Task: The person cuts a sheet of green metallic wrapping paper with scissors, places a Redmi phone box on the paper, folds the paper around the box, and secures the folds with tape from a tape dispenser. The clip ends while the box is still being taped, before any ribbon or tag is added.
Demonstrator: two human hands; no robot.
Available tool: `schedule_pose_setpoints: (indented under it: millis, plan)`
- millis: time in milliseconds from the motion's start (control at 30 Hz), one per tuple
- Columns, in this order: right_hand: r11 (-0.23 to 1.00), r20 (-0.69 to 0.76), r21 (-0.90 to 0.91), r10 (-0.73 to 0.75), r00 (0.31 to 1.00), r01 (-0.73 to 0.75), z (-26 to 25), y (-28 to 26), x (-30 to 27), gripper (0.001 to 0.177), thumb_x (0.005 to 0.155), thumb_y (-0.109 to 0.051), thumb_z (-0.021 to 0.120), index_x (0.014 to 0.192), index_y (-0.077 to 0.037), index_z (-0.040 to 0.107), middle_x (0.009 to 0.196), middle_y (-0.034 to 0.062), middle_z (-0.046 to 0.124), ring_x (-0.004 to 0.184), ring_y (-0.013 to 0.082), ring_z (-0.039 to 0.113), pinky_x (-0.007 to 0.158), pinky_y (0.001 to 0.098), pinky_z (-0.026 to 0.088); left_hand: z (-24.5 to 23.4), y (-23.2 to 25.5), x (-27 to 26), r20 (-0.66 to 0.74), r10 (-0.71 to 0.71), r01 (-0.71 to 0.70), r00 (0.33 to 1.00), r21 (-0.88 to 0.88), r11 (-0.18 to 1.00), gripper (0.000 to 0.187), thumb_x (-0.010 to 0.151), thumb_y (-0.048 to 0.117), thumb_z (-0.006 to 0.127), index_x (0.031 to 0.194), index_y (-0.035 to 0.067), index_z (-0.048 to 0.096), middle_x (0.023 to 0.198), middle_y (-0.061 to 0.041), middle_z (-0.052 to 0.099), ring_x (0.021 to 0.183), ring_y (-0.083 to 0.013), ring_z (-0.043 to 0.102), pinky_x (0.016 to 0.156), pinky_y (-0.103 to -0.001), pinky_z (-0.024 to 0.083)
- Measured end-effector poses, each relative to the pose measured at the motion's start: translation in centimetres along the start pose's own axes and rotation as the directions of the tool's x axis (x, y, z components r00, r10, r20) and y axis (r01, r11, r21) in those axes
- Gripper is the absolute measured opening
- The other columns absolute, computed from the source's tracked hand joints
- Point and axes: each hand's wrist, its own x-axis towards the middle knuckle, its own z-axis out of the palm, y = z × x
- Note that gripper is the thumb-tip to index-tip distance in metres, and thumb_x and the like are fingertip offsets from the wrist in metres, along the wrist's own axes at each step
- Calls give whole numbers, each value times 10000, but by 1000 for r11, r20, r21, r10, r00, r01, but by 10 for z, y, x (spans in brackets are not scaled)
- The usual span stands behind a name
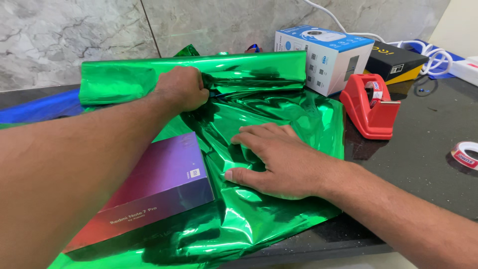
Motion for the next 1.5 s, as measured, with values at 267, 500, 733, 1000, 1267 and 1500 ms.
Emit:
schedule_pose_setpoints:
  millis: [267, 500, 733, 1000, 1267, 1500]
  plan:
    - [990, 1, 50, 130, 992, -130, -13, 4, 9, 827, 830, -611, 646, 1448, -73, 534, 1428, 161, 565, 1305, 325, 526, 1064, 456, 412, -38, -49, -53, -1, -38, 36, 999, -272, 962, 320, 867, 358, 717, 971, 62, 778, 913, -183, 773, 885, -301, 749, 836, -443, 556]
    - [992, -55, 12, 127, 990, -126, -6, 14, 6, 819, 831, -598, 672, 1395, -21, 533, 1423, 190, 561, 1320, 337, 528, 1082, 450, 422, -59, -123, -166, 185, -307, 347, 933, -246, 905, 570, 923, 501, 593, 1297, 90, 719, 1250, -163, 743, 1155, -299, 693, 1020, -428, 502]
    - [983, 2, -48, 176, 984, -176, -3, 6, 0, 760, 844, -638, 602, 1333, -56, 578, 1272, 158, 631, 1214, 321, 589, 1032, 480, 444, -79, -118, -187, 424, -361, 513, 831, -331, 792, 677, 963, 600, 552, 1335, 47, 666, 1388, -194, 700, 1302, -335, 630, 1080, -460, 492]
    - [958, 77, -122, 271, 959, -261, -12, -12, 3, 790, 857, -659, 569, 1392, -79, 551, 1247, 135, 648, 1173, 311, 606, 998, 479, 451, -79, -117, -174, 583, -245, 538, 775, -405, 739, 619, 888, 409, 682, 1455, 194, 558, 1456, -97, 649, 1302, -212, 630, 1089, -394, 499]
    - [963, -269, -74, 230, 935, -258, -35, 35, 36, 563, 850, -414, 734, 1261, -34, 668, 1240, 198, 693, 1157, 363, 657, 998, 472, 503, -82, -139, -106, 391, -183, 180, 902, 45, 983, 595, 806, 393, 820, 1331, 129, 728, 1349, -91, 716, 1271, -246, 642, 1131, -401, 452]
    - [871, -174, -426, 188, 967, -246, -47, 108, 82, 643, 709, -209, 796, 1310, -67, 618, 1246, 186, 653, 1178, 392, 584, 990, 528, 443, -63, -128, -51, 46, 80, -86, 996, 140, 986, 665, 752, 286, 828, 1371, 132, 637, 1278, -192, 686, 1199, -371, 640, 1023, -452, 502]
